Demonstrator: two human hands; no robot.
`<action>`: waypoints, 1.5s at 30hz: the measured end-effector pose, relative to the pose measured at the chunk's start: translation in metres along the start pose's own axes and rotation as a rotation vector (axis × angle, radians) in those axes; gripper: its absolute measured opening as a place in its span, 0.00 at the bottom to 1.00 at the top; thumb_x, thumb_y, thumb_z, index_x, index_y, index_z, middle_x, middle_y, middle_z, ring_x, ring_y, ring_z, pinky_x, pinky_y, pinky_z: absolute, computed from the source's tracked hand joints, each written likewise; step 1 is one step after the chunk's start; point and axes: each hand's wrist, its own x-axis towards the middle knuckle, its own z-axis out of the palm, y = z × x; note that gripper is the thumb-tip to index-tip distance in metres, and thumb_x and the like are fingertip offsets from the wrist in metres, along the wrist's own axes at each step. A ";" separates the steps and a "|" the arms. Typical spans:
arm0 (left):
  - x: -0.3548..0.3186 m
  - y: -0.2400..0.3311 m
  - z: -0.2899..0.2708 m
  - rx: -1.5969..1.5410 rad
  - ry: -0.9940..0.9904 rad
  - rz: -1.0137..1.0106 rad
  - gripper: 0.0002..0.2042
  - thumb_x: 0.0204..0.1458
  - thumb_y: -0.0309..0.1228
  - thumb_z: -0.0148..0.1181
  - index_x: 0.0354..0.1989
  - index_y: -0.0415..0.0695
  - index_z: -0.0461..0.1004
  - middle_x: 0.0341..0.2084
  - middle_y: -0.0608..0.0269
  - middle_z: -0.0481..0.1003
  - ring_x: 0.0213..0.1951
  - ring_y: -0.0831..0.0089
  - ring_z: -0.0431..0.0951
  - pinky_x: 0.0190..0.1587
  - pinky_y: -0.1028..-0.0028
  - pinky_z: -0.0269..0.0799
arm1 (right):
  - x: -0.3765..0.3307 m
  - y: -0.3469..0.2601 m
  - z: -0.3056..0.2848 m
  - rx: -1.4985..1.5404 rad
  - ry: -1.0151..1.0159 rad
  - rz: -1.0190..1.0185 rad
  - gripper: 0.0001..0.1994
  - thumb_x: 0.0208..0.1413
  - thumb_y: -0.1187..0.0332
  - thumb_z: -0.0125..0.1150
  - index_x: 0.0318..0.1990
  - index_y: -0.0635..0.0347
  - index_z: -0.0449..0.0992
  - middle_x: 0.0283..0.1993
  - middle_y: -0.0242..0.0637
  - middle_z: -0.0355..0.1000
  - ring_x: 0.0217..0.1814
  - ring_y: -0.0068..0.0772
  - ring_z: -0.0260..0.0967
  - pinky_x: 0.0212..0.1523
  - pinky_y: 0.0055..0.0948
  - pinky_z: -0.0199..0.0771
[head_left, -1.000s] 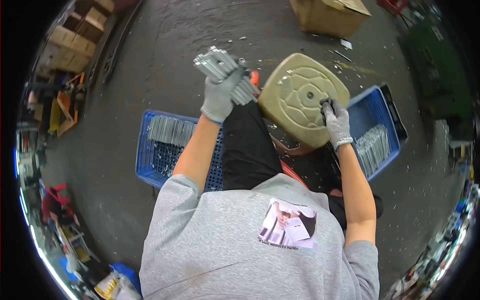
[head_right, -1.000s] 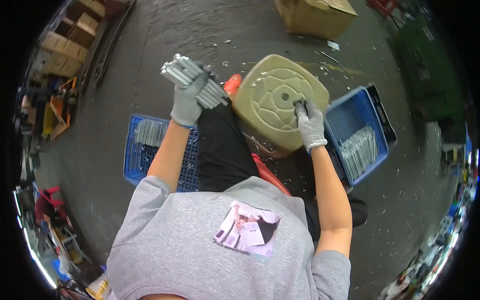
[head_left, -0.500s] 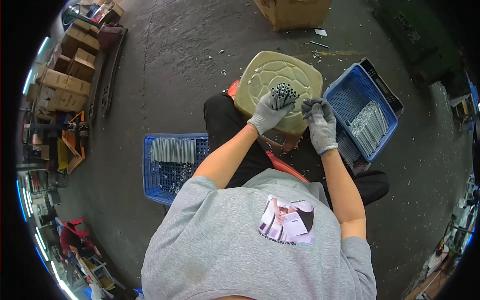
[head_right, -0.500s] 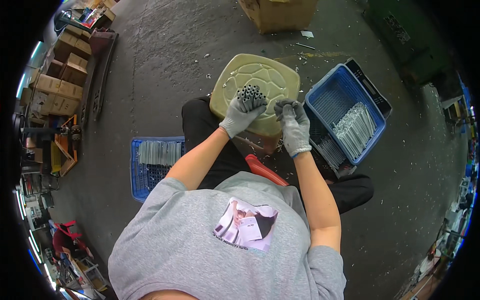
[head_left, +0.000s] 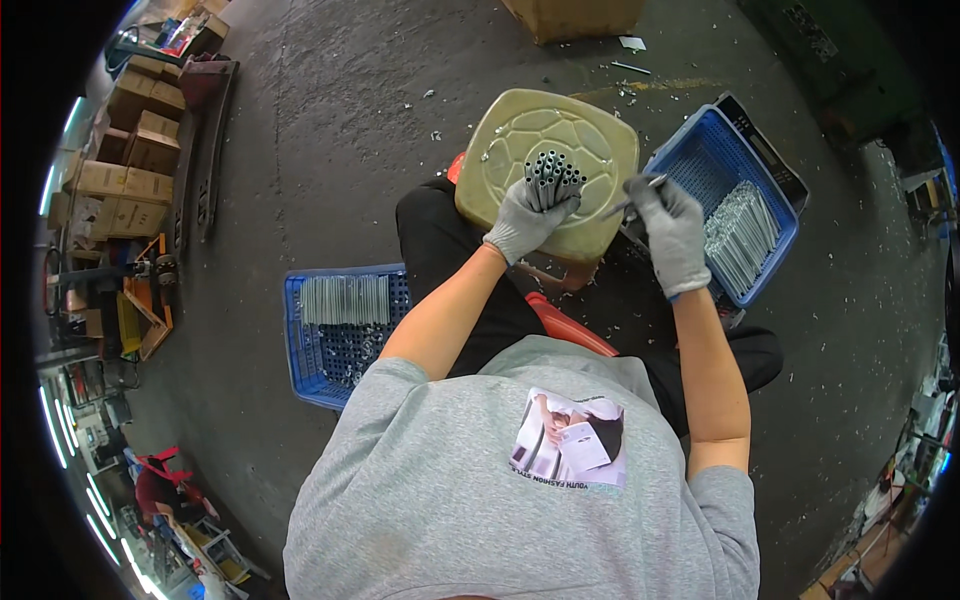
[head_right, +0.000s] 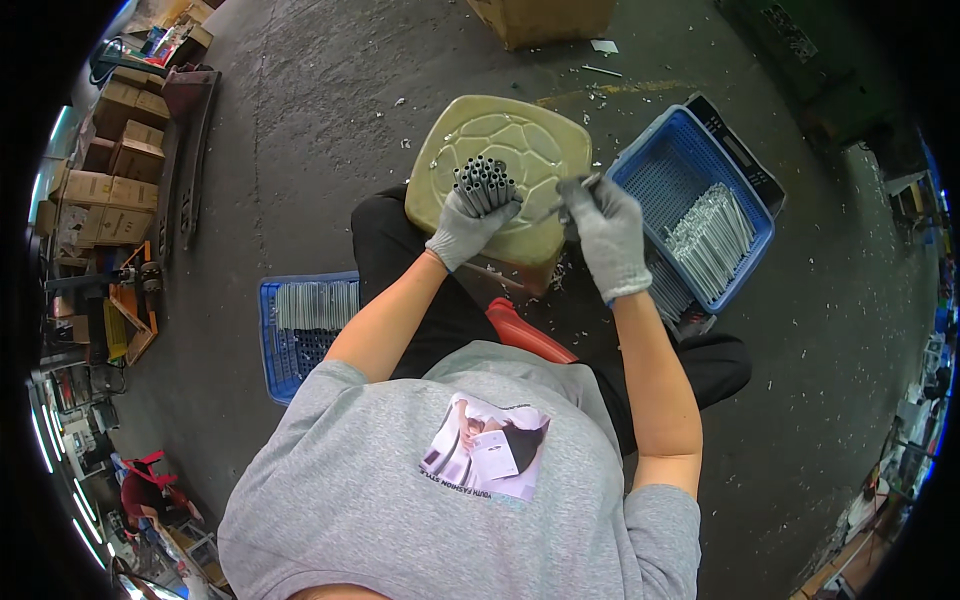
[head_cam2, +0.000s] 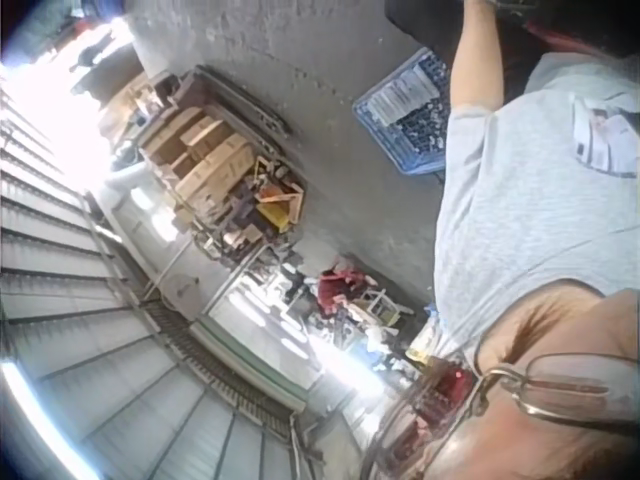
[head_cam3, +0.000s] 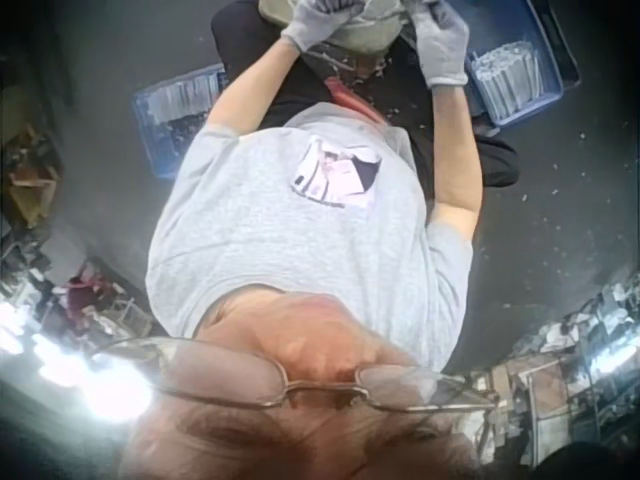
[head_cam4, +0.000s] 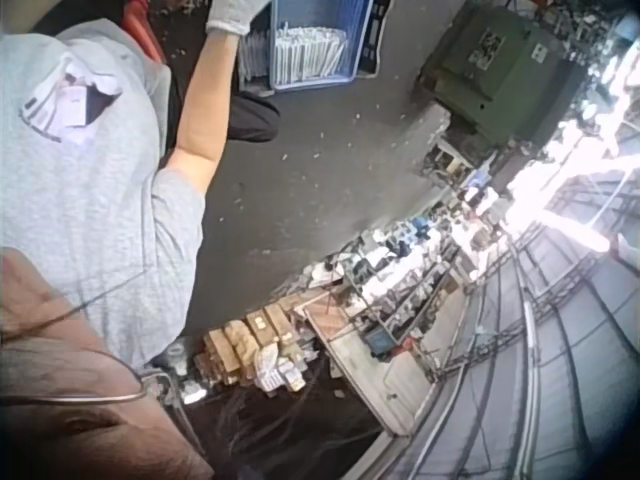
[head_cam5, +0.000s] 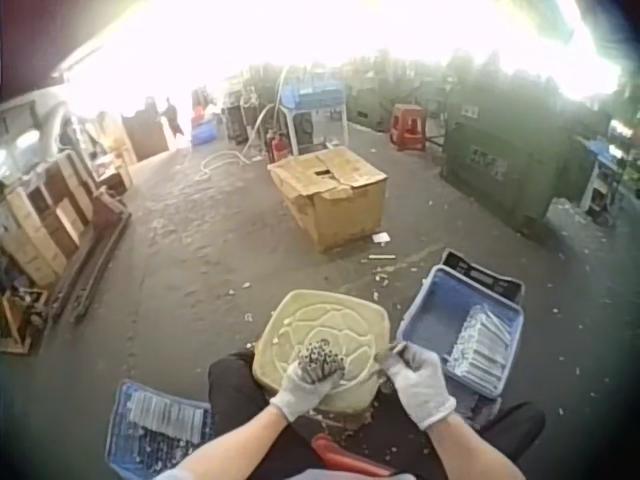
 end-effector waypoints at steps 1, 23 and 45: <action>0.000 0.001 0.000 0.027 0.004 0.011 0.07 0.47 0.25 0.66 0.36 0.43 0.81 0.30 0.70 0.81 0.29 0.80 0.78 0.33 0.80 0.73 | -0.001 -0.017 0.005 0.132 0.041 0.015 0.07 0.59 0.69 0.60 0.38 0.62 0.79 0.28 0.32 0.74 0.25 0.18 0.66 0.28 0.16 0.68; -0.002 0.001 0.002 0.177 0.049 0.054 0.12 0.46 0.26 0.67 0.40 0.44 0.76 0.33 0.68 0.79 0.31 0.76 0.77 0.36 0.77 0.73 | 0.008 -0.067 0.023 -0.548 -0.175 -0.571 0.07 0.60 0.72 0.58 0.42 0.62 0.79 0.29 0.30 0.74 0.25 0.15 0.64 0.27 0.14 0.67; -0.002 0.012 0.007 0.013 0.079 0.030 0.09 0.46 0.25 0.68 0.37 0.42 0.79 0.32 0.69 0.81 0.32 0.78 0.79 0.36 0.80 0.74 | 0.018 -0.062 0.030 -0.355 -0.072 -0.462 0.06 0.59 0.71 0.59 0.40 0.62 0.79 0.27 0.28 0.74 0.24 0.13 0.63 0.25 0.12 0.64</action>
